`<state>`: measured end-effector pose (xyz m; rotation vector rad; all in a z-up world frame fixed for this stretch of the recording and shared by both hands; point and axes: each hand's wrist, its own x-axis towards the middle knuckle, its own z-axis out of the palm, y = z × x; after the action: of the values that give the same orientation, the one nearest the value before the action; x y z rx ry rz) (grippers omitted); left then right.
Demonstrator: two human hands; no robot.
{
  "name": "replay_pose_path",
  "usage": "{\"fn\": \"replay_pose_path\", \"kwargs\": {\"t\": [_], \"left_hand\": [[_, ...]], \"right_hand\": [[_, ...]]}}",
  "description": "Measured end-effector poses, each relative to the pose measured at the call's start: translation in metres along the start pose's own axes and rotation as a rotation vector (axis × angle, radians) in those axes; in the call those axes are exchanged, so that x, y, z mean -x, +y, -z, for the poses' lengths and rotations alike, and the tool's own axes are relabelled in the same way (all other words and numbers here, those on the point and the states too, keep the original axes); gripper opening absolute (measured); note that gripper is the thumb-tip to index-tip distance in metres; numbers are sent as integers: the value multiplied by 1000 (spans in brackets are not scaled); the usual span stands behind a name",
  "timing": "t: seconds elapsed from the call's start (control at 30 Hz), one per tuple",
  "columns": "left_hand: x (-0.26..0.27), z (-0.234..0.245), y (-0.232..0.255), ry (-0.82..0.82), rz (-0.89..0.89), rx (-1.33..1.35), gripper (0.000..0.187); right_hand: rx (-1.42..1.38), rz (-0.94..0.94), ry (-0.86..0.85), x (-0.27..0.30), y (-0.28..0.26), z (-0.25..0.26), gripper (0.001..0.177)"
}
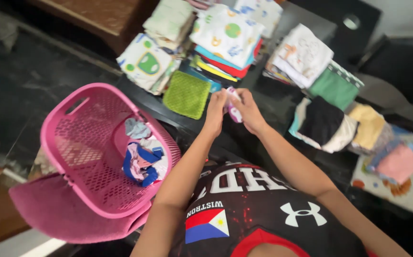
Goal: Folding small pieces of laundry, such as baby clothes and diapers, and stacking them neatly.
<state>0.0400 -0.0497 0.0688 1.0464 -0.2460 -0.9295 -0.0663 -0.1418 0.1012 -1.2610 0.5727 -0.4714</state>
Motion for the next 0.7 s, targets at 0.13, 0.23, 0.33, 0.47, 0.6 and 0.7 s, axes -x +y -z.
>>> {"fn": "replay_pose_path", "kwargs": {"t": [0.13, 0.23, 0.33, 0.47, 0.6, 0.7], "left_hand": [[-6, 42, 19, 22, -108, -5, 32], [-17, 78, 21, 146, -29, 25, 44], [-41, 117, 17, 372, -245, -516, 59], [-57, 148, 29, 429, -464, -1190, 70], [-30, 130, 62, 400, -263, -1386, 71], [-31, 138, 49, 365, -326, -1447, 71]], "right_hand": [[91, -19, -380, -25, -10, -28, 38], [479, 179, -483, -50, -4, -51, 56], [659, 398, -280, -92, 15, -75, 51], [815, 532, -129, -136, 40, -106, 53], [1377, 693, -301, -161, 116, -103, 55], [1344, 549, -303, -138, 91, -118, 70]]}}
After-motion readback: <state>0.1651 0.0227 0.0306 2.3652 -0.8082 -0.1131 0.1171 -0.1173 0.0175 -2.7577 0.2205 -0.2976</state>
